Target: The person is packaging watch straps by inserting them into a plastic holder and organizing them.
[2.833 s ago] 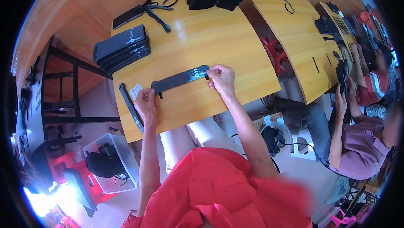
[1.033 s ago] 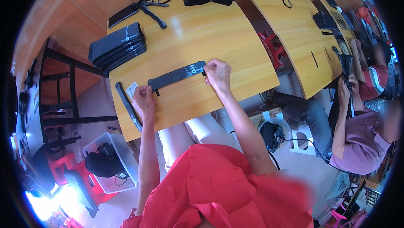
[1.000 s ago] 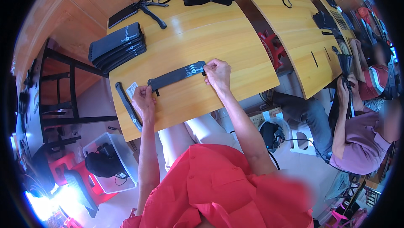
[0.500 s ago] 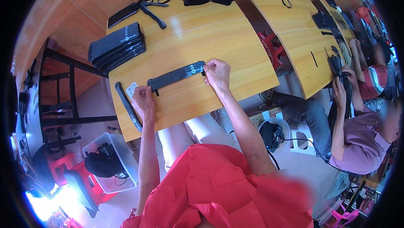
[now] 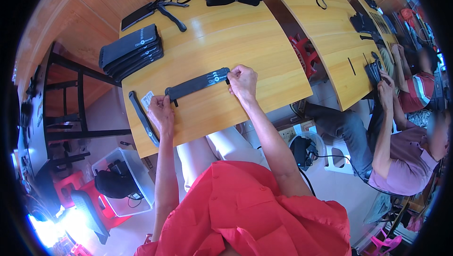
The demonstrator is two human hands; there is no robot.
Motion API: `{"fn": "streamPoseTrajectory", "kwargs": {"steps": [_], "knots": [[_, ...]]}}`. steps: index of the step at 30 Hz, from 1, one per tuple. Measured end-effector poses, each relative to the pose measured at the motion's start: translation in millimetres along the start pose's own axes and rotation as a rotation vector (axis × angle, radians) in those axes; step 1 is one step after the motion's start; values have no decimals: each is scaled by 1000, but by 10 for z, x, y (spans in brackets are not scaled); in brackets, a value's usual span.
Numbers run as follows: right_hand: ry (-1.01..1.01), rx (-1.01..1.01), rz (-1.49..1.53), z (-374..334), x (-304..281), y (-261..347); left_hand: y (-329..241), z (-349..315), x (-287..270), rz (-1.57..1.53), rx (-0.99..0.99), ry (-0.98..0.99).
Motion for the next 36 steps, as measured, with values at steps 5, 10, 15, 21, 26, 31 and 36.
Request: {"fn": "streamPoseTrajectory", "kwargs": {"steps": [5,10,15,21,26,31,36], "knots": [[1,7,-11,-4,-7,8,-10,-1,5,68,-4,6],[-4,6,-25,-4,-10,28,10,23,7,111,17,5],[9,14,-34,11,6,15,5,51,-4,157,26,12],[16,22,-62,41,9,-6,61,99,2,160,-7,30],[33,24,-74,68,6,-12,17,125,16,237,27,22],[35,4,-98,63,25,-11,42,192,-19,169,-99,84],[-33,4,-41,73,-27,-88,-22,93,-88,-21,-206,122]]}}
Point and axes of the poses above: each hand's wrist, its own z-axis towards the middle knuckle, its own x-axis out of the palm, y = z × x, the point moved 6 cm from there along z, towards the middle knuckle, and after that the axes turned 11 degrees about -z, right-handed, at the moved point
